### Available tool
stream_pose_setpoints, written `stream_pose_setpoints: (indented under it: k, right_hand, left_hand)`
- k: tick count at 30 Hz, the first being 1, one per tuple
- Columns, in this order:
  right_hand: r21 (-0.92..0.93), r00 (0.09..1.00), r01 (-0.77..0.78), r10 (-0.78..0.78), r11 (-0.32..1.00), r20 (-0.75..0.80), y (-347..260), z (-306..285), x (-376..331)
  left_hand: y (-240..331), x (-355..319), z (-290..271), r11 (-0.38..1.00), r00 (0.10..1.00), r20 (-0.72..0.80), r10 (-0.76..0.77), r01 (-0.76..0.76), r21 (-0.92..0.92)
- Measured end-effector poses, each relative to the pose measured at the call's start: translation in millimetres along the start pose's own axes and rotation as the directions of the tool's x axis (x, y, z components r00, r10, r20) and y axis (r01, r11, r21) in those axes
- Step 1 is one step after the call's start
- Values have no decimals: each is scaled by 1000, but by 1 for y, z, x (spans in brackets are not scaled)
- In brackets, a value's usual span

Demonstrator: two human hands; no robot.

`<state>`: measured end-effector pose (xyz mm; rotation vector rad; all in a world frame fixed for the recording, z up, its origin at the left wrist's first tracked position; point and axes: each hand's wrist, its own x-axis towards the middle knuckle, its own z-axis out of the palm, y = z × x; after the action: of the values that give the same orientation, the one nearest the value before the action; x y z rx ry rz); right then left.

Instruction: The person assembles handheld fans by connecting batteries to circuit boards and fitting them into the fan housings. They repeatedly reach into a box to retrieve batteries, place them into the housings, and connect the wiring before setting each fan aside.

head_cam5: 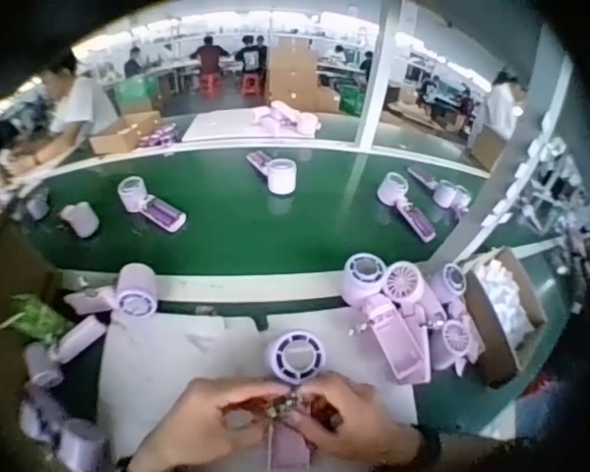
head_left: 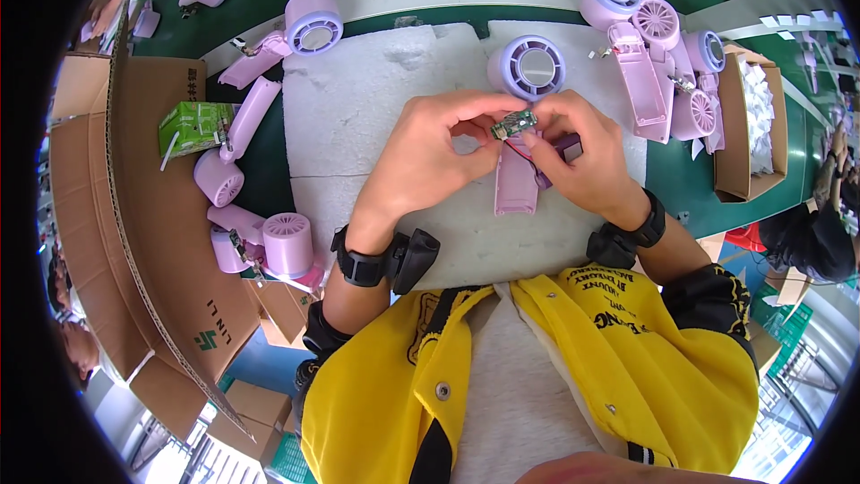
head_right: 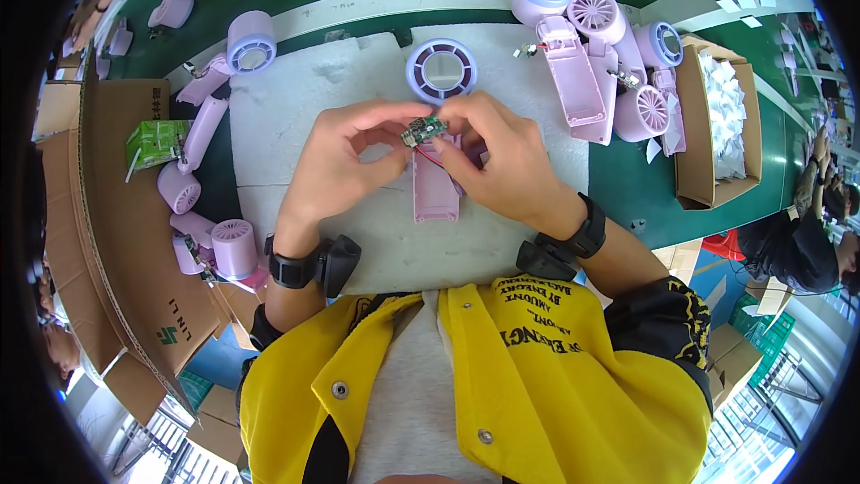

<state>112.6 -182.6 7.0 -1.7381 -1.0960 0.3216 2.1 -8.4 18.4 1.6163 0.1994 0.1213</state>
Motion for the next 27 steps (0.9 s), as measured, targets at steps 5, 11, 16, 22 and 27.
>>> stream_pose_setpoints:
  k: [5, 11, 16, 22, 27]
  right_hand:
    - [-86, 999, 48, -48, 995, -6, -5, -4, 5]
    - [-94, 998, 52, -54, 994, -19, 0, -6, 4]
    - [-77, 999, 15, -18, 997, -41, 0, -5, 3]
    - [-97, 999, -1, -3, 995, -45, -2, -5, 3]
    - [-82, 999, 8, -12, 997, -53, -4, -5, 4]
  left_hand:
    - [1, -1, 3, 999, 999, -39, -35, 34, -23]
    - [4, -1, 2, 999, 998, -53, -21, 23, 40]
    - [1, -1, 3, 980, 992, -64, 110, -97, 174]
    - [6, -1, 3, 905, 972, -47, 230, -195, 378]
    - [5, -1, 5, 911, 971, -69, 228, -188, 366]
